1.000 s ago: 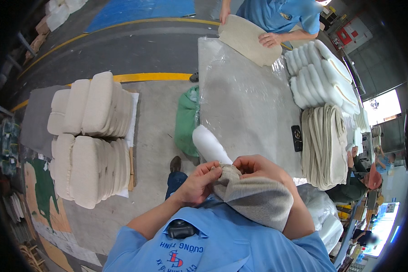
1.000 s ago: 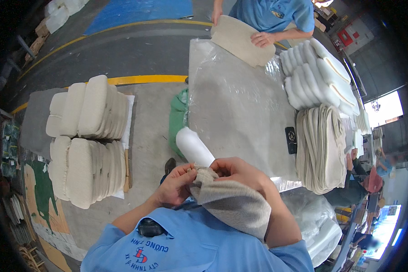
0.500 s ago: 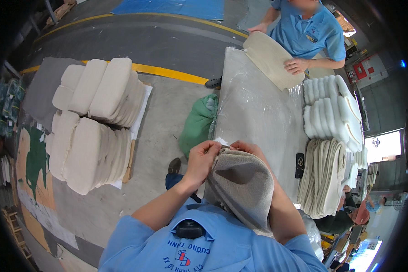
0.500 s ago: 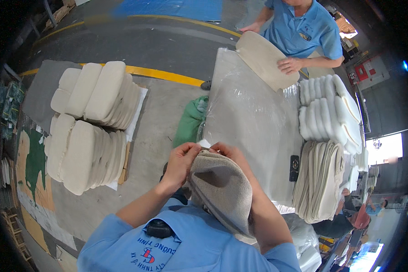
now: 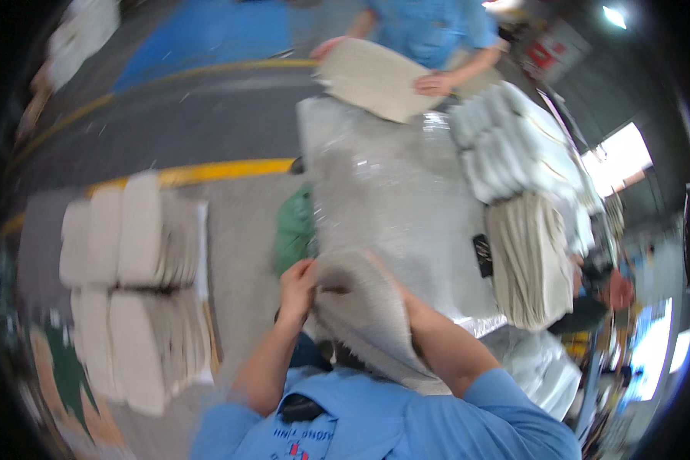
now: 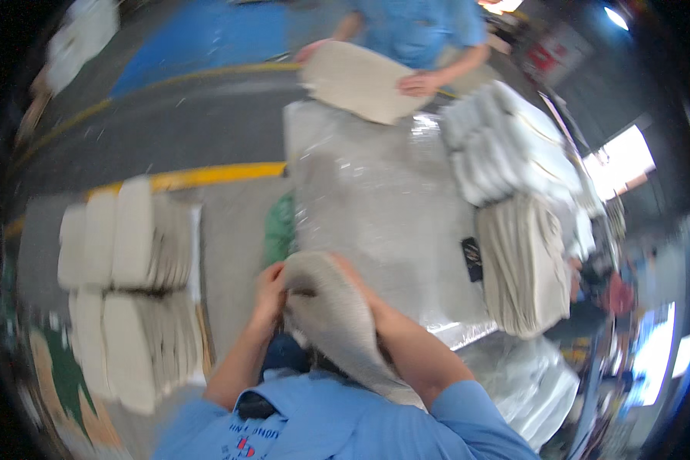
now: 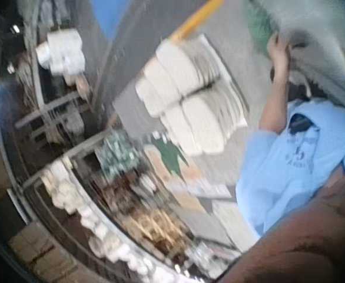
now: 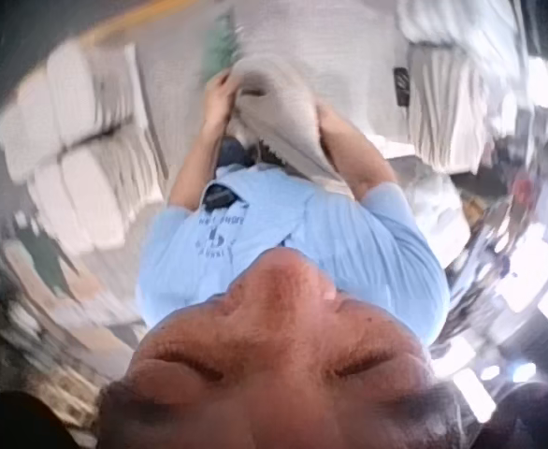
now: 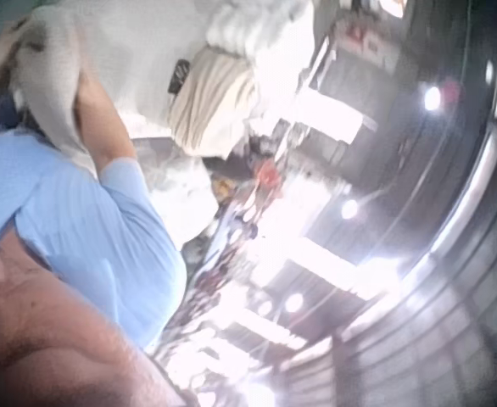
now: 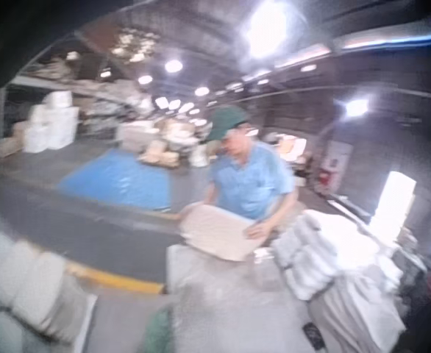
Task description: The person folds beige and white cushion covers on a table, aligns edges, and stacks them. The person also handles white foam inserts, placing them into the covers and stacking the finished units.
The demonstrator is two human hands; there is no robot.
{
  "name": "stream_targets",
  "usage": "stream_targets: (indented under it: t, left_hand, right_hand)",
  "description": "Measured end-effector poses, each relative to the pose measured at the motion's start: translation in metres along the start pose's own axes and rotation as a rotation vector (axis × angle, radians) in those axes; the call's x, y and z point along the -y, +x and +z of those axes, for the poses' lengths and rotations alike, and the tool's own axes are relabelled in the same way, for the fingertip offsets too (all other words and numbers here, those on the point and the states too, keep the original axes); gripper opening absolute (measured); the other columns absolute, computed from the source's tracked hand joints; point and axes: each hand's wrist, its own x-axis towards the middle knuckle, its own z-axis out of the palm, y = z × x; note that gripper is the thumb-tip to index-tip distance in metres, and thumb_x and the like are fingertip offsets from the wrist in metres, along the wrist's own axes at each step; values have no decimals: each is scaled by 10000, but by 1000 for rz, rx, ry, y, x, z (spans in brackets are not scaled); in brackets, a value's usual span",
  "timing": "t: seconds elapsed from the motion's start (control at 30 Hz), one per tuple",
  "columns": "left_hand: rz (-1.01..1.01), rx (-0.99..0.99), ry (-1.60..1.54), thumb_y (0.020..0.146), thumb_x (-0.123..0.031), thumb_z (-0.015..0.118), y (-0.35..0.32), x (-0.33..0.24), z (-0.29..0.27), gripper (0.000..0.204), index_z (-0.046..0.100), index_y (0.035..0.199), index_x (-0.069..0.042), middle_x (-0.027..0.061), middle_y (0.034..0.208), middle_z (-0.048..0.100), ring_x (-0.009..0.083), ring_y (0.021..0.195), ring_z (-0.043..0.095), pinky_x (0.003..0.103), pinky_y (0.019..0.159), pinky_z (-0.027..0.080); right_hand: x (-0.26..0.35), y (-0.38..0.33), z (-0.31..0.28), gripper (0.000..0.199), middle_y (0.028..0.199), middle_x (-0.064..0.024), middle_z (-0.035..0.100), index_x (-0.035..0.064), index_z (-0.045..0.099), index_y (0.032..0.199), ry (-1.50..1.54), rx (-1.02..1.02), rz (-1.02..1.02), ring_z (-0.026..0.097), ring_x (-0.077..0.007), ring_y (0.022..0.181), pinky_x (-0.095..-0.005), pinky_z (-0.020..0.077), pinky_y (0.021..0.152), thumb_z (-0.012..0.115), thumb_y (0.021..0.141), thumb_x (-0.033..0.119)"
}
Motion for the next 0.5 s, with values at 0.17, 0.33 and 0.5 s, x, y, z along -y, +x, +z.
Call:
stream_targets:
  t: [0.17, 0.33, 0.5]
  left_hand:
    - [-81, 106, -20, 1004, -102, 636, 7, 15, 7, 248, 743, 1201, 3, 47, 1059, 749, 139, 962, 674, 297, 852, 535]
    - [-57, 273, -128, 971, -156, 643, 2, 25, 7, 335, 696, 1263, 2, 88, 1160, 735, 214, 1009, 703, 365, 904, 563]
    - [-108, 487, -152, 1005, -205, 647, 9, 34, -7, 430, 641, 1381, 3, 118, 1295, 710, 274, 1132, 696, 422, 970, 560]
  right_hand:
    - [-69, -19, 19, 394, 1185, -115, 766, 73, 735, 1266, 709, -262, 57, 717, -224, 1084, -409, 572, 962, 825, 903, 196]
    - [-91, -15, 12, 489, 1462, -145, 654, 87, 635, 1481, -321, -74, -158, 658, -247, 1267, -435, 524, 1092, 691, 1037, 282]
    - [-84, 0, 16, 508, 1451, -155, 661, 90, 634, 1477, 115, -208, 209, 670, -277, 1238, -472, 533, 1045, 650, 1040, 348]
